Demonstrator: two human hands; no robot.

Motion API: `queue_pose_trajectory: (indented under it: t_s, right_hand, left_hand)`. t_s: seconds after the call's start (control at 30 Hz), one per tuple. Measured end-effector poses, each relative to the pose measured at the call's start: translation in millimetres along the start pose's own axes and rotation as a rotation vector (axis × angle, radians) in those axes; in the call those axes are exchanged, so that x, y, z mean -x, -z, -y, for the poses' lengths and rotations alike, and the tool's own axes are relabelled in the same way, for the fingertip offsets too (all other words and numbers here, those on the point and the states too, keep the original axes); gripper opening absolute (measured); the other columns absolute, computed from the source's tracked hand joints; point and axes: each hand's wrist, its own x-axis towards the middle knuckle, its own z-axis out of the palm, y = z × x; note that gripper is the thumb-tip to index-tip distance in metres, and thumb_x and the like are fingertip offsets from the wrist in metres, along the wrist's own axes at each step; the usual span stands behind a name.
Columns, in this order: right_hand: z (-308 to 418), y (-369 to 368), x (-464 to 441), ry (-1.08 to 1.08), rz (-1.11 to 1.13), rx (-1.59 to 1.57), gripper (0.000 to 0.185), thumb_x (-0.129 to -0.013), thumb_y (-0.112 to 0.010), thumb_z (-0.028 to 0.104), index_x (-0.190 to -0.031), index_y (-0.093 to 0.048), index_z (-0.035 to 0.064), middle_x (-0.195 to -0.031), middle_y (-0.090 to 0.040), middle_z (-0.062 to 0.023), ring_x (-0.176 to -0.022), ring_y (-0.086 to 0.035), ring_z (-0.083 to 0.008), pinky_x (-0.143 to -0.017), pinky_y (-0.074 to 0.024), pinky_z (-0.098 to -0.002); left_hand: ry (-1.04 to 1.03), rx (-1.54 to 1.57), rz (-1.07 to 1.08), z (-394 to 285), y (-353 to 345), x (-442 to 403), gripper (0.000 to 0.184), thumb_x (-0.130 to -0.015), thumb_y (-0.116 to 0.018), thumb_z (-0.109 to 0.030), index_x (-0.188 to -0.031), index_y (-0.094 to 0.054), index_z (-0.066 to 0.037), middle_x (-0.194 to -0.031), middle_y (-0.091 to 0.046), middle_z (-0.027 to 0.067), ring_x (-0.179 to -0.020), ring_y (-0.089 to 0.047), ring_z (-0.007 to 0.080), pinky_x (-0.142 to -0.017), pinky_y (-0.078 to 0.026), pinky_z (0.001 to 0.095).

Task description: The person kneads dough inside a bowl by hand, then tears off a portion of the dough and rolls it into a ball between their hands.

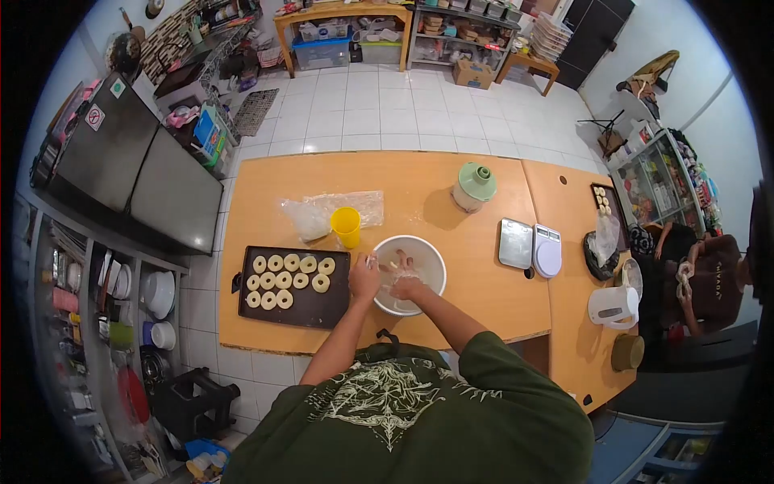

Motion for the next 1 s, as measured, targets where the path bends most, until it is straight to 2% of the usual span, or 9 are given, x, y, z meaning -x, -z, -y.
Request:
queue_pose_trajectory:
  t_s: [0.07,0.2,0.27,0.47,0.57,0.67,0.8,0.9,1.0]
  right_hand:
    - [3,5,5,-0.045,0.069,-0.049,0.075,-0.081,-0.061,0.055,-0.146,-0.04,0.0253,-0.155,-0.008,-0.0261,-0.131,-0.028,-0.0569,-0.108,-0.0349,-0.0571]
    - [-17,-17,4,-0.075,-0.012,-0.219,0.075,-0.084,-0.056,0.057,-0.149,-0.037,0.0231,-0.154,-0.017,-0.0286,-0.134,-0.024,-0.0581,-0.109,-0.0337,-0.0562]
    - [-37,-25,-2,0.267,-0.196,-0.024,0.06,-0.09,-0.055,0.041,-0.143,-0.043,0.0147,-0.147,-0.035,-0.0289,-0.133,-0.031,-0.0531,-0.107,-0.037,-0.0528]
    - [-25,24,11,-0.057,-0.064,-0.601,0.037,-0.09,-0.052,0.01,-0.127,-0.052,0.0063,-0.126,-0.058,-0.0212,-0.117,-0.054,-0.0425,-0.096,-0.0454,-0.0468]
    - [-38,5,2,0.191,-0.318,-0.313,0.043,-0.089,-0.055,0.012,-0.131,-0.049,0.0076,-0.116,-0.063,-0.0194,-0.108,-0.06,-0.0413,-0.093,-0.048,-0.0457]
    - [-24,6,4,-0.056,0.095,-0.137,0.048,-0.085,-0.058,0.01,-0.132,-0.049,0.0092,-0.114,-0.063,-0.0219,-0.11,-0.06,-0.0373,-0.09,-0.049,-0.0456]
    - [-14,-4,8,-0.089,0.158,-0.229,0.05,-0.081,-0.061,0.009,-0.13,-0.051,0.0092,-0.124,-0.056,-0.0275,-0.114,-0.058,-0.0389,-0.09,-0.0494,-0.0487]
    - [-4,-39,17,0.06,-0.053,0.253,0.06,-0.08,-0.062,0.016,-0.136,-0.042,0.0072,-0.134,-0.045,-0.0291,-0.121,-0.049,-0.0486,-0.093,-0.0481,-0.0529]
    - [8,-26,24,-0.116,0.183,-0.255,0.059,-0.08,-0.062,0.019,-0.136,-0.044,0.009,-0.134,-0.044,-0.0285,-0.127,-0.042,-0.0486,-0.099,-0.045,-0.0511]
  left_hand:
    - [-0.002,-0.002,0.007,0,-1,1,0.037,-0.098,-0.05,-0.039,-0.092,-0.056,-0.003,-0.085,-0.065,0.0243,-0.084,-0.061,0.0478,-0.071,-0.046,0.0554]
    - [0.021,-0.014,0.009,-6,3,2,0.037,-0.097,-0.05,-0.04,-0.092,-0.056,-0.004,-0.085,-0.065,0.0244,-0.084,-0.062,0.0474,-0.071,-0.046,0.0559]
    - [0.031,-0.014,0.017,-5,1,1,0.037,-0.097,-0.05,-0.04,-0.092,-0.056,-0.004,-0.085,-0.065,0.0245,-0.084,-0.062,0.0473,-0.071,-0.046,0.0561]
    - [0.016,-0.021,-0.014,2,-3,-2,0.038,-0.097,-0.052,-0.041,-0.09,-0.056,-0.004,-0.082,-0.065,0.025,-0.083,-0.061,0.0493,-0.07,-0.046,0.0559]
    - [0.001,-0.002,-0.029,3,-5,0,0.037,-0.097,-0.053,-0.04,-0.09,-0.058,-0.004,-0.081,-0.065,0.0247,-0.081,-0.061,0.0489,-0.069,-0.046,0.0555]
    - [0.015,0.015,0.01,-2,0,2,0.039,-0.098,-0.049,-0.042,-0.091,-0.056,-0.003,-0.086,-0.065,0.0253,-0.084,-0.061,0.0483,-0.07,-0.045,0.0559]
    - [0.048,0.009,0.025,-6,3,0,0.039,-0.098,-0.05,-0.041,-0.092,-0.056,-0.003,-0.086,-0.065,0.025,-0.084,-0.061,0.0485,-0.071,-0.046,0.0561]
    - [0.051,0.004,0.036,-6,2,2,0.038,-0.098,-0.051,-0.04,-0.092,-0.056,-0.003,-0.086,-0.065,0.025,-0.085,-0.061,0.0484,-0.071,-0.046,0.056]
    - [0.036,-0.006,0.052,-9,6,2,0.037,-0.097,-0.051,-0.039,-0.093,-0.056,-0.003,-0.087,-0.065,0.0253,-0.087,-0.061,0.0484,-0.072,-0.046,0.0558]
